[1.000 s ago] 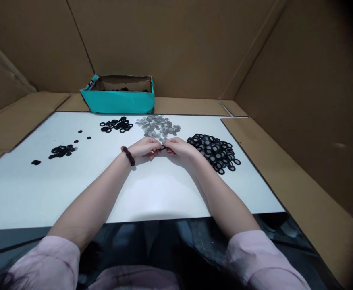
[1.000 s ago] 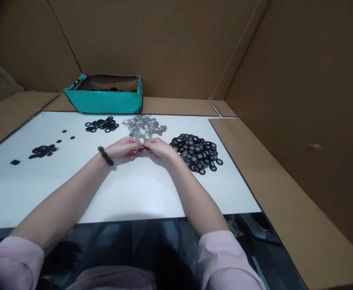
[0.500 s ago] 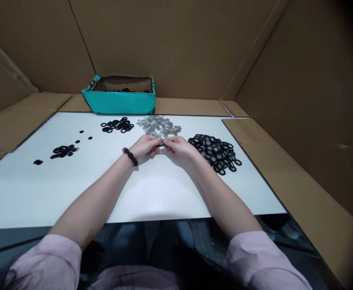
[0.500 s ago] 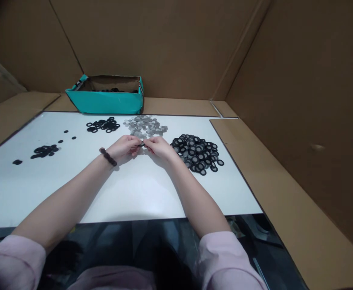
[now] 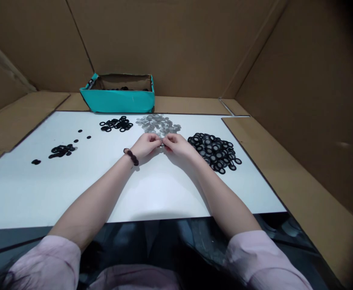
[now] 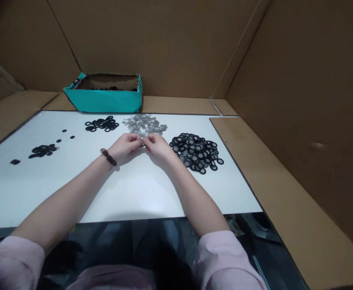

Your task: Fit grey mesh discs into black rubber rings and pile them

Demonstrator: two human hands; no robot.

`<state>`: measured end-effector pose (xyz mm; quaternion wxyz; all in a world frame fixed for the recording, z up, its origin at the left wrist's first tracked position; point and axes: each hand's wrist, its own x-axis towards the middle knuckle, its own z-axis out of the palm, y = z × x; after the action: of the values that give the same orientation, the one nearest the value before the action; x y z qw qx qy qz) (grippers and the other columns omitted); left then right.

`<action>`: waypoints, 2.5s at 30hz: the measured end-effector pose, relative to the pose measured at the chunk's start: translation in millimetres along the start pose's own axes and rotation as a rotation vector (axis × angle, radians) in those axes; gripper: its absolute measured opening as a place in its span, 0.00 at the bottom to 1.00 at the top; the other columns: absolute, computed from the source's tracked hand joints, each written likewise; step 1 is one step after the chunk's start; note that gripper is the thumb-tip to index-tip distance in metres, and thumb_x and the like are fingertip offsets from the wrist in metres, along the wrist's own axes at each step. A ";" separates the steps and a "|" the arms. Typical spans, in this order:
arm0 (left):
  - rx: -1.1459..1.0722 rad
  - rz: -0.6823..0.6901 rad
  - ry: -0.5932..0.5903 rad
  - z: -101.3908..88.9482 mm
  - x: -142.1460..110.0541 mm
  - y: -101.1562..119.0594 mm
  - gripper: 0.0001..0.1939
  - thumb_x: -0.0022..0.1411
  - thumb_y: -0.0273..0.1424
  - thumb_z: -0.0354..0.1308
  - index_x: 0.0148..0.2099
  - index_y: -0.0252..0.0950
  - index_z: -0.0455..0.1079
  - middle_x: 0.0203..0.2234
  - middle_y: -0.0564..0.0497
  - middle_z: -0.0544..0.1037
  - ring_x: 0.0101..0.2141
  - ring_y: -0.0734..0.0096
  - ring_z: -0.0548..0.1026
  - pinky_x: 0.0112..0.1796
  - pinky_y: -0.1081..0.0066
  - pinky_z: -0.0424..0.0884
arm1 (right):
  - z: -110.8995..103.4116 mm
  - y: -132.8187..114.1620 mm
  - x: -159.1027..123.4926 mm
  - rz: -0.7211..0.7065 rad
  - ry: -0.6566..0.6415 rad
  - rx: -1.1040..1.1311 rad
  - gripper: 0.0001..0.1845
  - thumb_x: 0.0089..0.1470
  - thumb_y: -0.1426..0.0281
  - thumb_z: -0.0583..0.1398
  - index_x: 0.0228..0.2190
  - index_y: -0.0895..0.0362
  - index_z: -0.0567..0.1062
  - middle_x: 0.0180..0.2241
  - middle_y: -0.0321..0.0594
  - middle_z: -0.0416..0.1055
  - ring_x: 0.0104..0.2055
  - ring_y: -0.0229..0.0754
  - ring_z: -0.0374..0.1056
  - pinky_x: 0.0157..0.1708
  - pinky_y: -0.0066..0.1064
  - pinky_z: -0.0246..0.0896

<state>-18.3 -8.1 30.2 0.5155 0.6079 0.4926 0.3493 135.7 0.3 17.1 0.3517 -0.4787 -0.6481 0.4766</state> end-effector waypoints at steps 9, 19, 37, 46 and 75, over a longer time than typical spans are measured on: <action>-0.123 0.063 0.146 4.7 10.0 -15.2 0.06 0.49 0.30 0.56 0.23 0.35 0.62 0.12 0.59 0.61 0.16 0.81 0.59 0.20 0.77 0.55 | 9.6 -10.9 -1.9 0.089 0.147 0.197 0.09 0.49 0.71 0.59 0.20 0.59 0.66 0.16 0.34 0.66 0.17 0.31 0.61 0.21 0.24 0.58; 0.045 0.007 0.025 -1.7 -0.2 -0.6 0.06 0.48 0.27 0.56 0.22 0.34 0.63 0.13 0.57 0.63 0.15 0.81 0.59 0.19 0.76 0.52 | 4.1 -8.2 0.9 0.074 0.119 0.183 0.04 0.42 0.73 0.62 0.23 0.60 0.71 0.16 0.33 0.66 0.19 0.33 0.62 0.21 0.24 0.57; -0.003 0.097 0.153 7.5 1.9 -1.4 0.06 0.51 0.31 0.54 0.25 0.34 0.63 0.15 0.57 0.65 0.19 0.79 0.60 0.23 0.76 0.55 | 12.5 -5.7 0.1 -0.095 0.152 0.229 0.06 0.44 0.69 0.58 0.29 0.57 0.69 0.20 0.32 0.66 0.24 0.34 0.64 0.29 0.27 0.61; -0.022 0.065 0.127 7.3 -0.2 -0.7 0.10 0.51 0.29 0.55 0.21 0.35 0.58 0.14 0.58 0.62 0.19 0.80 0.59 0.22 0.76 0.54 | 14.9 -3.1 -1.6 -0.127 0.139 0.204 0.07 0.46 0.70 0.56 0.30 0.57 0.72 0.22 0.34 0.67 0.24 0.34 0.61 0.28 0.27 0.61; 0.105 0.106 0.031 0.2 3.6 0.8 0.05 0.52 0.28 0.53 0.30 0.31 0.68 0.21 0.53 0.71 0.20 0.79 0.62 0.22 0.75 0.57 | 5.5 -3.3 1.1 -0.156 0.023 0.201 0.09 0.44 0.72 0.57 0.31 0.57 0.74 0.22 0.34 0.67 0.25 0.34 0.61 0.28 0.27 0.59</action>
<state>-16.9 -4.7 30.6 0.4561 0.6538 0.4854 0.3590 129.4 -0.5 18.6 0.4416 -0.3945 -0.6283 0.5046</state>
